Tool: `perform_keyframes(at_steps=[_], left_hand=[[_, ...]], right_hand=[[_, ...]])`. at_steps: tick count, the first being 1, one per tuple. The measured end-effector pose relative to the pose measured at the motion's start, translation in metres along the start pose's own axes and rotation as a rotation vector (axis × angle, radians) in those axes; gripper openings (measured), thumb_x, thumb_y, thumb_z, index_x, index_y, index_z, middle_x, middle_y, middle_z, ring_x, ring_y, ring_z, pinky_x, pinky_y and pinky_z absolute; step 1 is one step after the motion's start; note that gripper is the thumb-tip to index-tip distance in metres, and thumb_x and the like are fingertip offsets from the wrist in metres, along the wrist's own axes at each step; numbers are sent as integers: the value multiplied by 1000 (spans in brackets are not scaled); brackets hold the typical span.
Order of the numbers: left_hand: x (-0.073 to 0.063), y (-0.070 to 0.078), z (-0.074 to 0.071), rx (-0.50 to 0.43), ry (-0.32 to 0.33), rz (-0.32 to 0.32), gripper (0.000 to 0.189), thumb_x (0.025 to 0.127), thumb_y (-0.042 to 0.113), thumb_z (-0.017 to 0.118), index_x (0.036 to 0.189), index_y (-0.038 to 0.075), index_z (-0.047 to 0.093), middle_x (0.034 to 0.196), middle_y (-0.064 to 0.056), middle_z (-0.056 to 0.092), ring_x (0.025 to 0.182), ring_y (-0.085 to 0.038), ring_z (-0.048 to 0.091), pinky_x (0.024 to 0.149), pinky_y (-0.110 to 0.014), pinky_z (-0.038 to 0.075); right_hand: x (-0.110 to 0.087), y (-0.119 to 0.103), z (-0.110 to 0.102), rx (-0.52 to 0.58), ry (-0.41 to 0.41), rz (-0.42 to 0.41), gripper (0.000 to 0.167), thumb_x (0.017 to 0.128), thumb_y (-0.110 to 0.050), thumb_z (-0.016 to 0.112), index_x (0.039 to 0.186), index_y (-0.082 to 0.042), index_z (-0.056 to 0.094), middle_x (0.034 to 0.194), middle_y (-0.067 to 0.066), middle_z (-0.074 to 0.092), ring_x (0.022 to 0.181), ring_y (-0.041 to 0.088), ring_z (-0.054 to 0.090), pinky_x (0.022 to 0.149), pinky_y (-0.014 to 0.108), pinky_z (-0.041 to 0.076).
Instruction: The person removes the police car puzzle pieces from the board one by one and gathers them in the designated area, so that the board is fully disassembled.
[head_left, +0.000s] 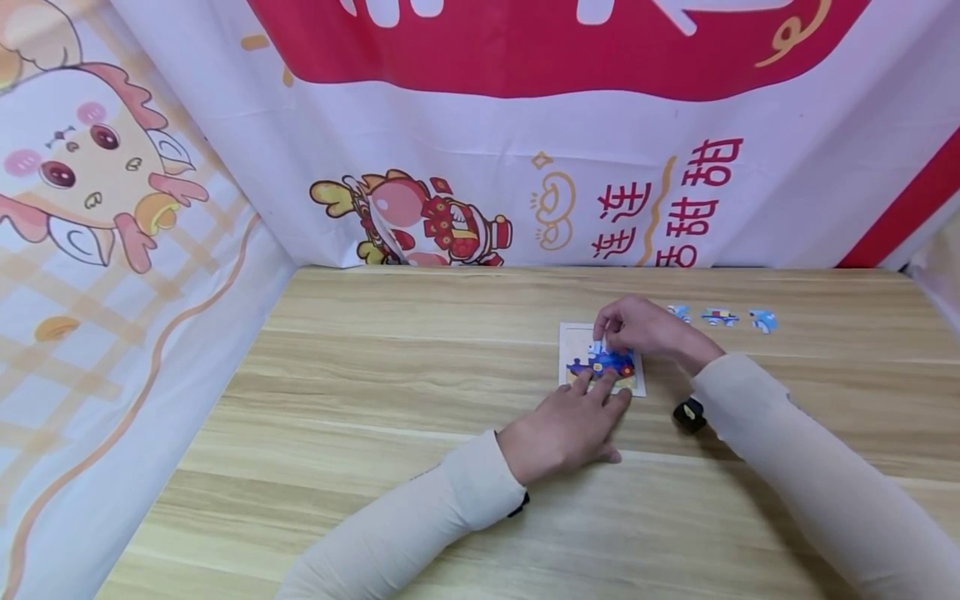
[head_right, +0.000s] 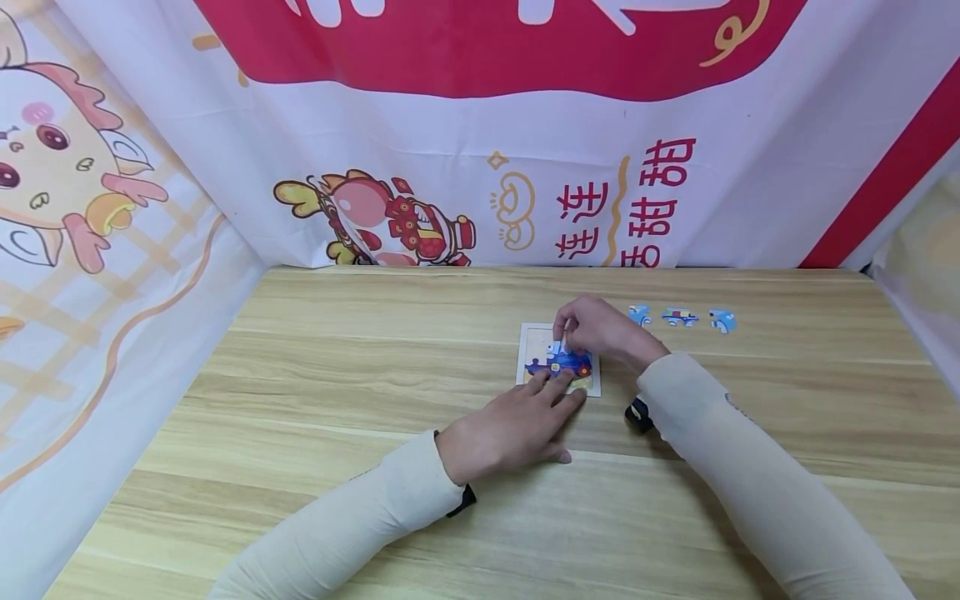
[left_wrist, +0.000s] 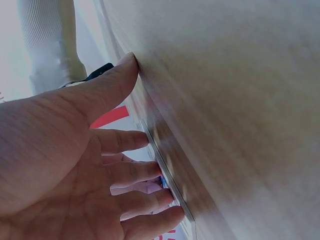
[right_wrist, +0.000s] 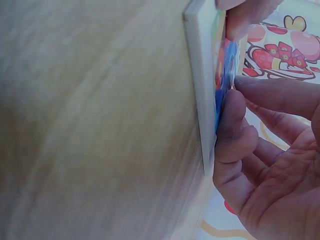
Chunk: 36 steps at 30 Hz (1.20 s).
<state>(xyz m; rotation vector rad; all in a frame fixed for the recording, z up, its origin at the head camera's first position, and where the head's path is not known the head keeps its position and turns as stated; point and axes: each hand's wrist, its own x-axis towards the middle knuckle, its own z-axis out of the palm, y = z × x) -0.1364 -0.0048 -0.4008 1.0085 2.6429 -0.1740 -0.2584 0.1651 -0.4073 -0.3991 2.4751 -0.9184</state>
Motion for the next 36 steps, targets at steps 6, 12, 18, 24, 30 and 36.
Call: perform_keyframes(at_steps=[6, 12, 18, 24, 30, 36], left_hand=[[0, 1, 0, 0, -12, -7, 81, 100, 57, 62, 166, 21, 32, 175, -8, 23, 159, -34, 29, 122, -41, 41], [0, 1, 0, 8, -13, -13, 81, 100, 58, 61, 166, 21, 31, 175, -8, 23, 160, -34, 29, 122, -40, 41], [-1, 1, -1, -3, -24, -14, 82, 100, 59, 60, 166, 22, 30, 176, -7, 21, 160, -33, 27, 122, -42, 42], [0, 1, -2, -14, -41, -12, 80, 101, 58, 59, 167, 22, 29, 176, -7, 19, 161, -33, 25, 122, -43, 42], [1, 1, -3, -20, -52, -11, 80, 102, 58, 58, 167, 22, 28, 177, -7, 18, 161, -33, 24, 122, -44, 41], [1, 2, -3, -21, -57, -15, 81, 102, 57, 58, 167, 22, 28, 177, -7, 17, 162, -33, 23, 123, -44, 40]], right_hand=[[0, 0, 1, 12, 14, 3, 13, 97, 0, 62, 103, -6, 72, 86, 7, 64, 79, 21, 60, 75, 31, 47], [-1, 0, 2, 17, 25, -19, 11, 96, -1, 63, 102, -6, 70, 92, 10, 66, 81, 22, 62, 75, 31, 49], [-1, -1, 2, 14, 26, -40, 10, 95, 1, 63, 99, -6, 69, 94, 11, 66, 78, 21, 62, 73, 31, 50], [-3, -1, -1, 23, 18, -59, 10, 95, 2, 63, 100, -5, 68, 85, 9, 65, 73, 22, 62, 69, 30, 49], [-7, 0, -4, 67, 0, -75, 9, 97, 1, 62, 101, -5, 68, 86, 10, 67, 77, 24, 61, 73, 32, 49], [-13, 2, -10, 80, 16, -81, 8, 100, -3, 62, 104, -6, 68, 98, 10, 71, 91, 24, 64, 82, 34, 51]])
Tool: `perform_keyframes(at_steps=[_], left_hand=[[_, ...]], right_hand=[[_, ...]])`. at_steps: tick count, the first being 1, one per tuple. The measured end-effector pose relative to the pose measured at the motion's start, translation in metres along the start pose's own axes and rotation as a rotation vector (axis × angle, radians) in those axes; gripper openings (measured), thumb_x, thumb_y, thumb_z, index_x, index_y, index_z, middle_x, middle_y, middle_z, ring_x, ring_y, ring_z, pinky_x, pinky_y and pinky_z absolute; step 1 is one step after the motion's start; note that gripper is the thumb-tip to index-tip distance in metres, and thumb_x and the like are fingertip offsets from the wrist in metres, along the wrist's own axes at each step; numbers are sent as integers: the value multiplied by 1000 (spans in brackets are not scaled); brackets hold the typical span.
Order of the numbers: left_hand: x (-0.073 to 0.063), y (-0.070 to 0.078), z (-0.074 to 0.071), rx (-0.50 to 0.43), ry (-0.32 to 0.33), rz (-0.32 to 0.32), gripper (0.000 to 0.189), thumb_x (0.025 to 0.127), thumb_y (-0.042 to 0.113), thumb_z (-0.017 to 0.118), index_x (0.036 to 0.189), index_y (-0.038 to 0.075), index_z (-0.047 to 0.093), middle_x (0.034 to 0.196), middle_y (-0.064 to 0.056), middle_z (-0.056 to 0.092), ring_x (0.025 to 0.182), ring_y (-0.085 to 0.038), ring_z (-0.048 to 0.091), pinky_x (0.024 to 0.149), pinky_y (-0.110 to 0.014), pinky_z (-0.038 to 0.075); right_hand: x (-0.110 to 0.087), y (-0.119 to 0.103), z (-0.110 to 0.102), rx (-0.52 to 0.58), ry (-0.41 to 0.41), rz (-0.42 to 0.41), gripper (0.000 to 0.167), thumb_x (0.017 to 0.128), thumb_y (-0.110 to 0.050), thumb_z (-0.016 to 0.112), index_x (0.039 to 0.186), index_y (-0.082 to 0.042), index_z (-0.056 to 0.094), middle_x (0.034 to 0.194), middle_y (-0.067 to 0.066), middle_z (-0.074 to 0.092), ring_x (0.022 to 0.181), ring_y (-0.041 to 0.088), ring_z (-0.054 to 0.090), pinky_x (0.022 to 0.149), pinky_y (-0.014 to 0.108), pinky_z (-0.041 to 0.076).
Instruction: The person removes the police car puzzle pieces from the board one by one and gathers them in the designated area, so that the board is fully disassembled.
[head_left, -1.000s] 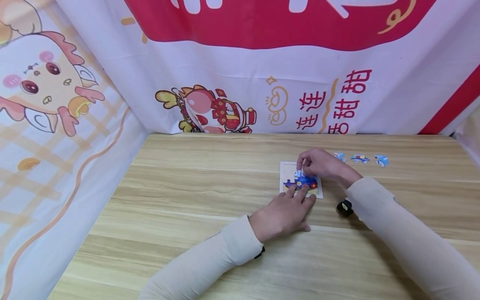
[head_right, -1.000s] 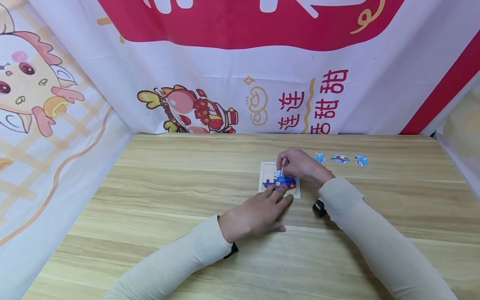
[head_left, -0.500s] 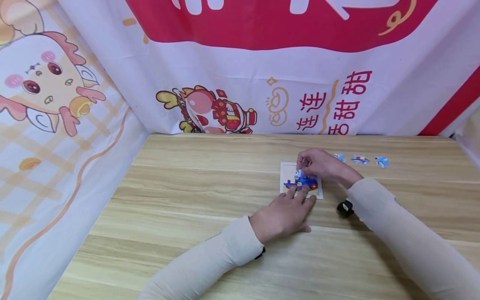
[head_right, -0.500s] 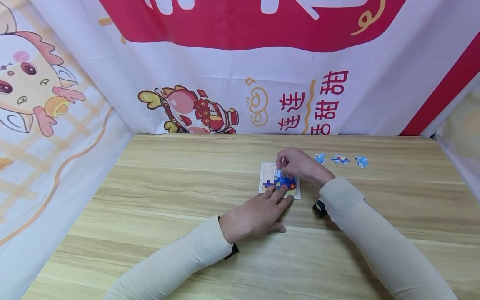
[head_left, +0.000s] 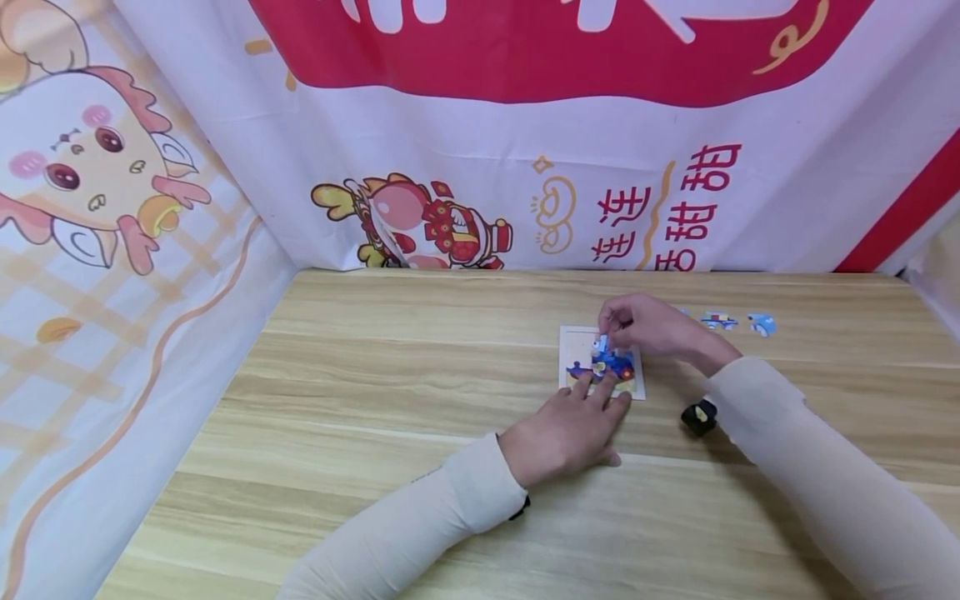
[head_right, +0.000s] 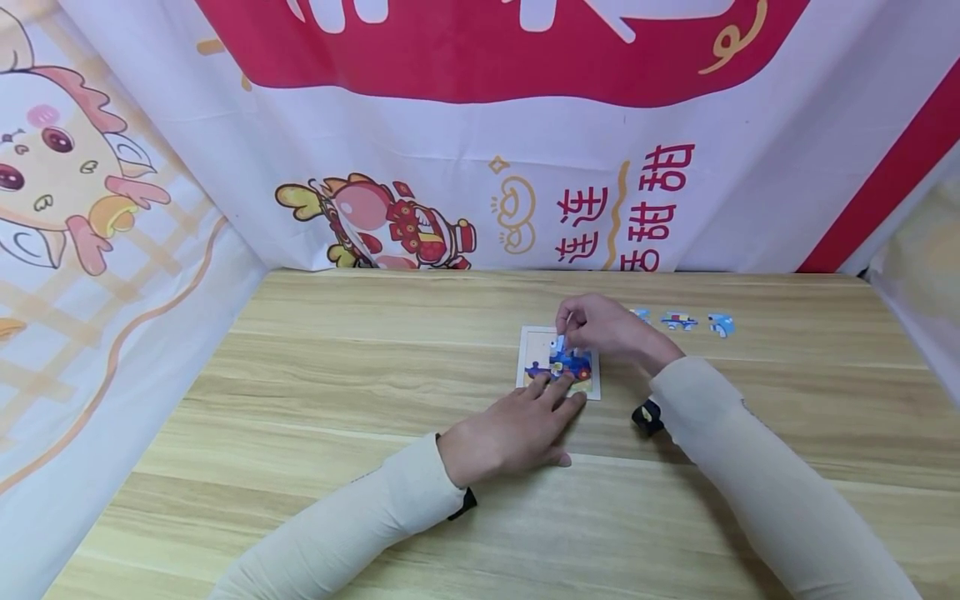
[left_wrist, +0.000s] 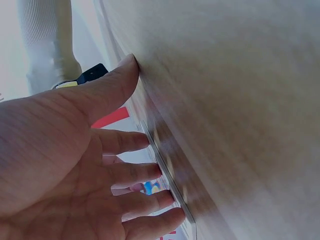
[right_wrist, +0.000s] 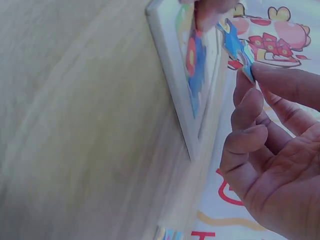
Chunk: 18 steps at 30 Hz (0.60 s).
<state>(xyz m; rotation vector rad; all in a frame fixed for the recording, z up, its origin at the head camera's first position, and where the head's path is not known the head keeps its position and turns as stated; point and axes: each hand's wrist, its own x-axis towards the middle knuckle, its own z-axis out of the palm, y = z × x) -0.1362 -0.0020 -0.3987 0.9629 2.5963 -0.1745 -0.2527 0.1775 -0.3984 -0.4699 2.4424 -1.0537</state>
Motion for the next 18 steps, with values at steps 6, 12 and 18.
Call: perform_keyframes(at_steps=[6, 12, 18], left_hand=[[0, 0, 1, -1, 5, -8, 81, 101, 58, 59, 167, 23, 28, 177, -5, 19, 161, -32, 24, 123, -43, 40], [0, 1, 1, -3, 5, -6, 81, 101, 57, 59, 167, 22, 28, 176, -5, 19, 161, -33, 24, 122, -44, 40], [1, 1, 1, -9, -1, 0, 81, 101, 56, 60, 167, 22, 28, 176, -6, 19, 161, -33, 25, 122, -45, 40]], right_hand=[[-9, 5, -10, 8, 32, -14, 8, 100, -2, 61, 106, -4, 66, 99, 11, 73, 93, 24, 68, 86, 38, 54], [-20, 16, -26, 6, 35, 24, 9, 101, -4, 59, 109, -4, 64, 102, 13, 71, 91, 25, 67, 77, 37, 54], [-35, 37, -42, 73, 52, 76, 13, 100, -3, 58, 113, 0, 58, 102, 14, 67, 85, 24, 68, 70, 35, 58]])
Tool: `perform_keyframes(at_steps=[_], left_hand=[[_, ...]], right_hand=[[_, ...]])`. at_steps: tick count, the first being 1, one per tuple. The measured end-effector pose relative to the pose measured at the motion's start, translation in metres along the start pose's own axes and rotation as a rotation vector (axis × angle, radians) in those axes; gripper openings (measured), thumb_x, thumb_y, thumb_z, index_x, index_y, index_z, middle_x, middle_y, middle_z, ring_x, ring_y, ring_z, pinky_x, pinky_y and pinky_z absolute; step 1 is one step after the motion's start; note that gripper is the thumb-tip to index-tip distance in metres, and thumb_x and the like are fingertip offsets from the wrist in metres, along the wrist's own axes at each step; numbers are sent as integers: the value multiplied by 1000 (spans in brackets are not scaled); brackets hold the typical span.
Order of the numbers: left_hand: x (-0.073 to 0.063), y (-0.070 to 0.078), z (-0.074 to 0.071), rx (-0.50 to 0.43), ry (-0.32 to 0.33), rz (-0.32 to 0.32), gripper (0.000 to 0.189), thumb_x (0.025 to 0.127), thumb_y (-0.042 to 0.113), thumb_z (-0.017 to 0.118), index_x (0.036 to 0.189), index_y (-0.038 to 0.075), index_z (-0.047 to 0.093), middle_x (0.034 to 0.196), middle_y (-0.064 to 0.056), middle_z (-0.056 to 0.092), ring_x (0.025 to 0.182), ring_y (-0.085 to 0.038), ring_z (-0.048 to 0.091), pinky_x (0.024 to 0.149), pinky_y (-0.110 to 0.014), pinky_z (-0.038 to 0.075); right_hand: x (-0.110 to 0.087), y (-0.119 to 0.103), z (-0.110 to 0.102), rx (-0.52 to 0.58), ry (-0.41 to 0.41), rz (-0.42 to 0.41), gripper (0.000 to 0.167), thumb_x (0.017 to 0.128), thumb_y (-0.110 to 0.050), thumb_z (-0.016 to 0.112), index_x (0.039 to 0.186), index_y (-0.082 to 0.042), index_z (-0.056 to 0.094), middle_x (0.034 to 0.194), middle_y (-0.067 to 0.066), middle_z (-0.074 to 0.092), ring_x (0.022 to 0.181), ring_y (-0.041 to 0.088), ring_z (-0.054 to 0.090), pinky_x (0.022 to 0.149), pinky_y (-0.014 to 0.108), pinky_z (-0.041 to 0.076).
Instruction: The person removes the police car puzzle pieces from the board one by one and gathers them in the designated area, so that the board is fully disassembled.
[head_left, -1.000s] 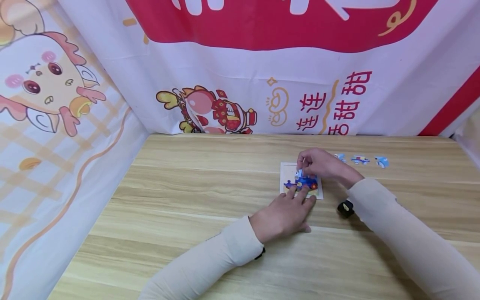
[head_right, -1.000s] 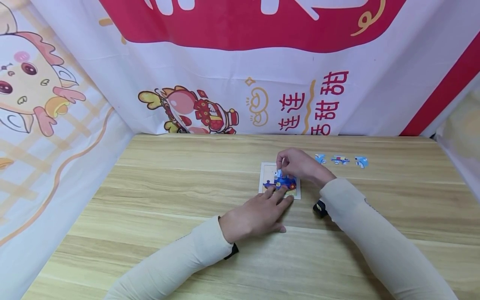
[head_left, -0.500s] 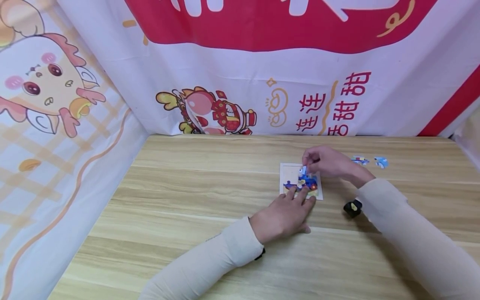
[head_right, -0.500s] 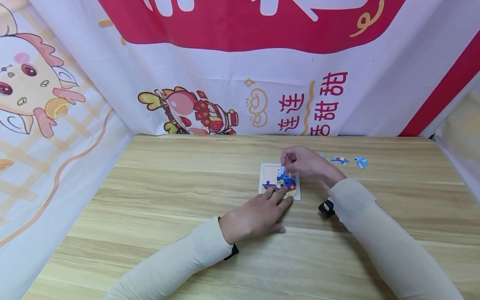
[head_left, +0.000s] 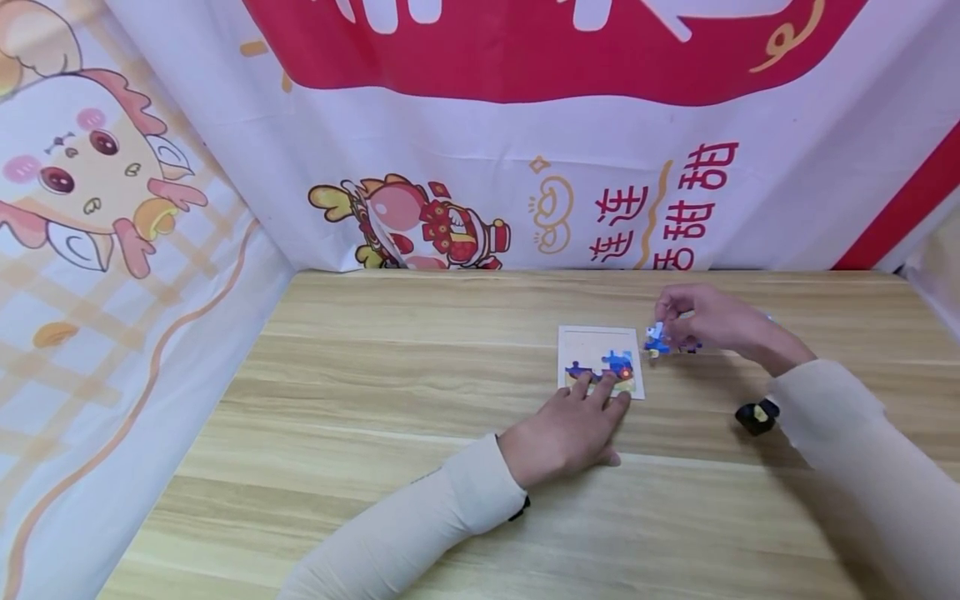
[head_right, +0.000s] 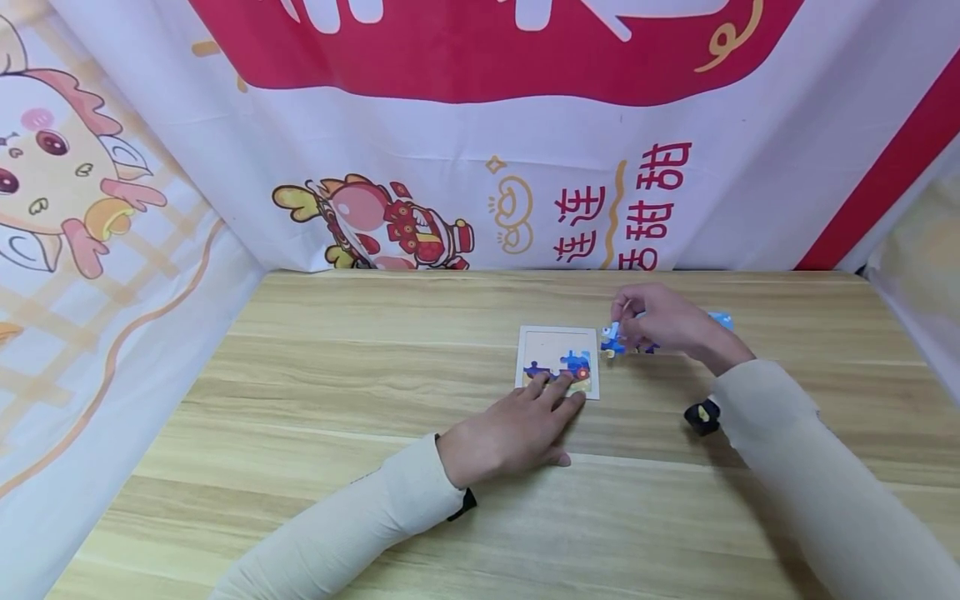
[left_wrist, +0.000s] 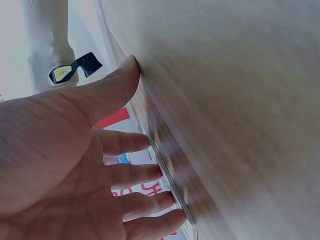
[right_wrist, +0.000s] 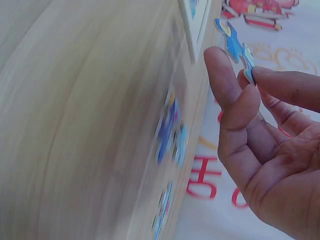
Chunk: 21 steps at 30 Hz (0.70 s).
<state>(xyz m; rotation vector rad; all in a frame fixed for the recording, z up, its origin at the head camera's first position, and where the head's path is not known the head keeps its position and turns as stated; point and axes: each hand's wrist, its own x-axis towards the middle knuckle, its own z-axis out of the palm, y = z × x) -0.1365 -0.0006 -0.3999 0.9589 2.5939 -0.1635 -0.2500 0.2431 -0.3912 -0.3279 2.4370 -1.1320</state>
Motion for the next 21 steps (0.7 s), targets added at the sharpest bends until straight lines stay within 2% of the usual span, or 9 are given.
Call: perform_keyframes(at_steps=[4, 11, 21], left_hand=[[0, 0, 1, -5, -7, -1, 81, 101, 56, 60, 167, 22, 28, 176, -5, 19, 161, -32, 24, 123, -44, 40], [0, -1, 2, -11, -2, 8, 80, 102, 56, 59, 167, 22, 28, 176, -5, 19, 161, -32, 24, 123, -45, 40], [0, -1, 2, -7, 0, 7, 80, 102, 55, 59, 167, 22, 28, 176, -5, 19, 161, -32, 25, 122, -44, 40]], right_hand=[[-9, 15, -13, 40, 8, 32, 16, 102, 0, 53, 117, 4, 54, 104, 14, 63, 86, 24, 69, 73, 35, 62], [-24, 37, -33, 24, 37, 81, 20, 101, 1, 51, 120, 6, 51, 106, 15, 59, 86, 23, 69, 75, 32, 62], [-28, 58, -45, 18, 39, 147, 21, 104, 2, 48, 123, 11, 50, 104, 15, 62, 84, 23, 70, 75, 32, 64]])
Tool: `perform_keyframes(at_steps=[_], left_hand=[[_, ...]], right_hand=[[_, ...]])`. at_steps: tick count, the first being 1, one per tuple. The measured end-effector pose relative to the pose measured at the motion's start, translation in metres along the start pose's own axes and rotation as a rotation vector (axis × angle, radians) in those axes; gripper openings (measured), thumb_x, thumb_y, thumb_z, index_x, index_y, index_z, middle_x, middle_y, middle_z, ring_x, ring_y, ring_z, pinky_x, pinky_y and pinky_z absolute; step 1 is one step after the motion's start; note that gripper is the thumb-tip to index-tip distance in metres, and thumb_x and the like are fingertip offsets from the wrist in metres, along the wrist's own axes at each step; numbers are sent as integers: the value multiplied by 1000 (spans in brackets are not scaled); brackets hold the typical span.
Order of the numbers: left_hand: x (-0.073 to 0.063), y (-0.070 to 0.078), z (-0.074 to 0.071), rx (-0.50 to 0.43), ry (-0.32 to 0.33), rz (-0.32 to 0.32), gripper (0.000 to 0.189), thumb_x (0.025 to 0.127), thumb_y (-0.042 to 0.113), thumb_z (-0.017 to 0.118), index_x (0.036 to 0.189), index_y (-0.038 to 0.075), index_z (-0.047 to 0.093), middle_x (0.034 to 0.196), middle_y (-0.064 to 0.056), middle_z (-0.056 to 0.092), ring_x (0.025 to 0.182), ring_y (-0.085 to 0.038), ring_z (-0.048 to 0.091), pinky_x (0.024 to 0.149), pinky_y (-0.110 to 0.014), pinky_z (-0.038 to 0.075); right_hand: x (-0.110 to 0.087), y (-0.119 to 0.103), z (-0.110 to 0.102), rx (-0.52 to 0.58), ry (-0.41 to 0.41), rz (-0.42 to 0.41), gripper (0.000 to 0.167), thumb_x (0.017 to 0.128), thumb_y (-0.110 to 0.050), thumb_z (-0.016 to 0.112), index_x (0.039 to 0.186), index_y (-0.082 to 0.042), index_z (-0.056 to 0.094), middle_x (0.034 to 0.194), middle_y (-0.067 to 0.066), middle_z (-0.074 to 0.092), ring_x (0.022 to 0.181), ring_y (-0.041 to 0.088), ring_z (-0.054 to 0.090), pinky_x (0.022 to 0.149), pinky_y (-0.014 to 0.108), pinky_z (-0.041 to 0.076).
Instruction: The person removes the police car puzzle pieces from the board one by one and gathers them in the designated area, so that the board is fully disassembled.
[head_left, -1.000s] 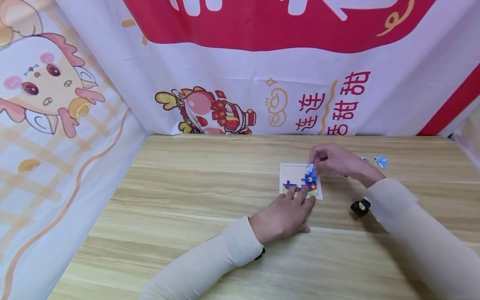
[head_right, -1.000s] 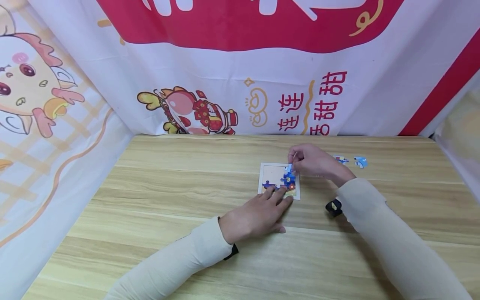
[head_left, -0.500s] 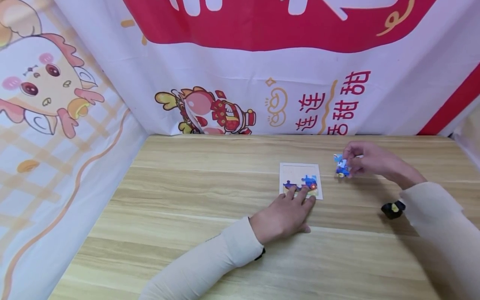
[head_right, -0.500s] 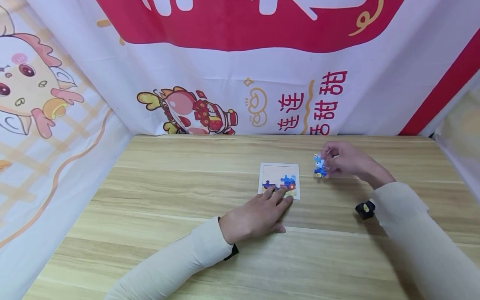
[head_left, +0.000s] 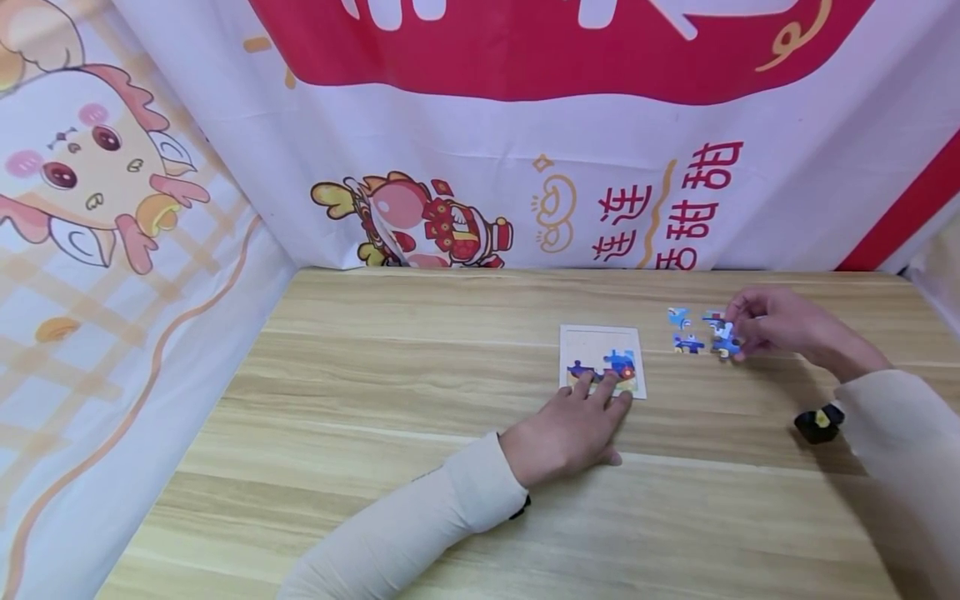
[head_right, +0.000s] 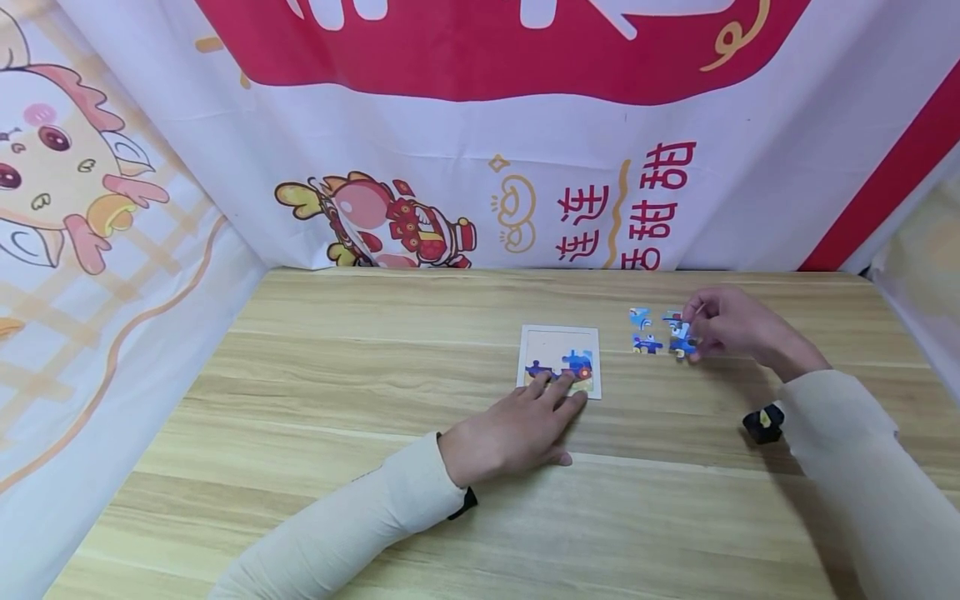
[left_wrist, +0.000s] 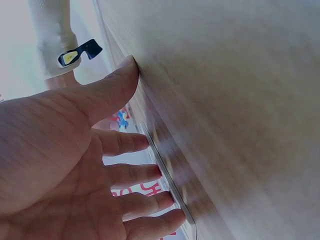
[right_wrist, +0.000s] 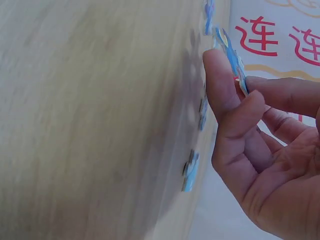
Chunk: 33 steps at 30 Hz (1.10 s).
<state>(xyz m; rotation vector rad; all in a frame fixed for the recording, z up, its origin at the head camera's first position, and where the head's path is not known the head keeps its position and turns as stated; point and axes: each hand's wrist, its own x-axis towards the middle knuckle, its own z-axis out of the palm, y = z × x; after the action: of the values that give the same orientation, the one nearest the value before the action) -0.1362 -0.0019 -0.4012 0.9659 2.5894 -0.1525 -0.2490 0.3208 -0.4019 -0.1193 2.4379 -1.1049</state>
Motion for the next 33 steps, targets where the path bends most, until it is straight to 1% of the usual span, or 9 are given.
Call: perform_keyframes(at_steps=[4, 11, 16, 20, 27, 33], left_hand=[[0, 1, 0, -4, -4, -6, 80, 102, 55, 60, 167, 22, 28, 176, -5, 20, 161, -32, 24, 123, -45, 40], [0, 0, 0, -7, -6, -7, 80, 102, 55, 59, 167, 22, 27, 176, -4, 19, 162, -32, 23, 124, -45, 38], [0, 0, 0, 2, 3, -2, 80, 102, 55, 59, 167, 22, 28, 176, -5, 19, 161, -32, 24, 123, -45, 39], [-1, 0, 0, 11, 14, 0, 80, 102, 55, 59, 167, 21, 28, 176, -6, 20, 161, -32, 25, 122, -45, 41], [0, 0, 1, 12, 15, 1, 80, 102, 56, 59, 167, 21, 28, 176, -6, 19, 161, -33, 25, 122, -44, 41], [0, 0, 2, 15, 11, 3, 81, 102, 56, 58, 167, 20, 27, 176, -6, 19, 161, -33, 25, 122, -44, 41]], right_hand=[[2, 4, -1, -15, -11, 25, 22, 105, 1, 48, 124, 12, 51, 101, 13, 63, 84, 23, 70, 73, 32, 63], [7, 7, -1, -37, -20, 71, 25, 104, -1, 52, 126, 10, 54, 98, 11, 64, 83, 23, 69, 67, 33, 58], [10, 8, -1, -67, -13, 97, 24, 104, -3, 55, 124, 9, 59, 99, 12, 66, 81, 23, 69, 67, 33, 57], [12, 10, -1, -76, -3, 114, 26, 103, -3, 58, 125, 10, 60, 99, 13, 67, 79, 23, 68, 68, 33, 58], [11, 11, 1, -86, 23, 102, 27, 103, -1, 58, 127, 12, 60, 101, 16, 68, 79, 23, 68, 69, 33, 60], [10, 11, 3, -79, 33, 88, 27, 102, 1, 57, 125, 14, 61, 99, 16, 69, 78, 23, 67, 69, 33, 61]])
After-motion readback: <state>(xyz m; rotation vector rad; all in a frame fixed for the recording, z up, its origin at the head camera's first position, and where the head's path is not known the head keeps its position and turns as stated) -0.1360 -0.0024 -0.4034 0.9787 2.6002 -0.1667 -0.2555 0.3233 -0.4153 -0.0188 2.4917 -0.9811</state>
